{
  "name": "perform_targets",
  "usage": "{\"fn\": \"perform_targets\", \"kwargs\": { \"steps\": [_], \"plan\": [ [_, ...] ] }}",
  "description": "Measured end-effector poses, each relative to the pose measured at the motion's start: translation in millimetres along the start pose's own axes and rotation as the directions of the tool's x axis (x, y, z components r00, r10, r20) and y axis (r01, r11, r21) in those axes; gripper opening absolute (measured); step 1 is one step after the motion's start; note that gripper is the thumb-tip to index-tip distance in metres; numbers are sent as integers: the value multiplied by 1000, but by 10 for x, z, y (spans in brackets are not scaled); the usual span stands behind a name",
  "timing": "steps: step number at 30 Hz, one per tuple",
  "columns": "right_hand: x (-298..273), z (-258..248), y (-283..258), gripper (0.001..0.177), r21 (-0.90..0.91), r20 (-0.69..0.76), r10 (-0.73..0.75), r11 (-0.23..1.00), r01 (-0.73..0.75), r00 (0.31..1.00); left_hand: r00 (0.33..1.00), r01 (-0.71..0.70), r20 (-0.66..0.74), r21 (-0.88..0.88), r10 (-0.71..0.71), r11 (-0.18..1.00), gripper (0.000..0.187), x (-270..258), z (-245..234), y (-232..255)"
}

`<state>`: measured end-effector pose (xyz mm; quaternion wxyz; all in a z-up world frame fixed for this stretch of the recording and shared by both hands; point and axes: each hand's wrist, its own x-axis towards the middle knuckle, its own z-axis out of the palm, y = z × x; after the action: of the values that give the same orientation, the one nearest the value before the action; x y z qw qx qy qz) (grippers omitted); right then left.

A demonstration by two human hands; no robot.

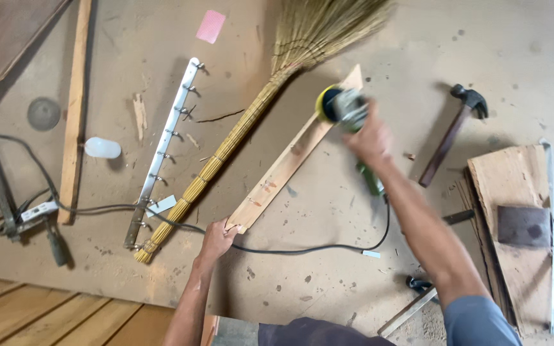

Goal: The person applies adhesive from a small bottle to a wooden board, spreads it with their finger, and then uses a power sander to smooth the surface of the board.

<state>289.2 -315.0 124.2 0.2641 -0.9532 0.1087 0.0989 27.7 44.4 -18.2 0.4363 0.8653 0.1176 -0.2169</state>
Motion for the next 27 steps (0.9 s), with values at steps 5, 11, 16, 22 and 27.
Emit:
{"fn": "perform_targets", "kwargs": {
  "steps": [5, 11, 16, 22, 27],
  "plan": [
    [-605, 500, 98, 106, -156, 159, -234, 953, 259, 959, 1000, 7, -20, -12, -7, 1000, 14, -22, 16, -27],
    [-534, 284, -43, 100, -136, 233, -213, 959, 248, 949, 999, 21, -46, -85, -25, 996, 24, 46, 69, -91],
    [154, 51, 122, 101, -169, 164, -79, 980, 107, 983, 999, 52, -11, -59, -52, 997, 17, 24, -30, 52],
    [1001, -90, 306, 95, -48, -50, 50, 997, -53, 997, 999, 28, -34, -40, -29, 999, 14, 65, 36, -102],
    [964, -166, 537, 87, 158, -171, 133, 982, -106, 976, 998, 29, -48, 39, -27, 999, 20, -54, 109, -29]
  ]
}}
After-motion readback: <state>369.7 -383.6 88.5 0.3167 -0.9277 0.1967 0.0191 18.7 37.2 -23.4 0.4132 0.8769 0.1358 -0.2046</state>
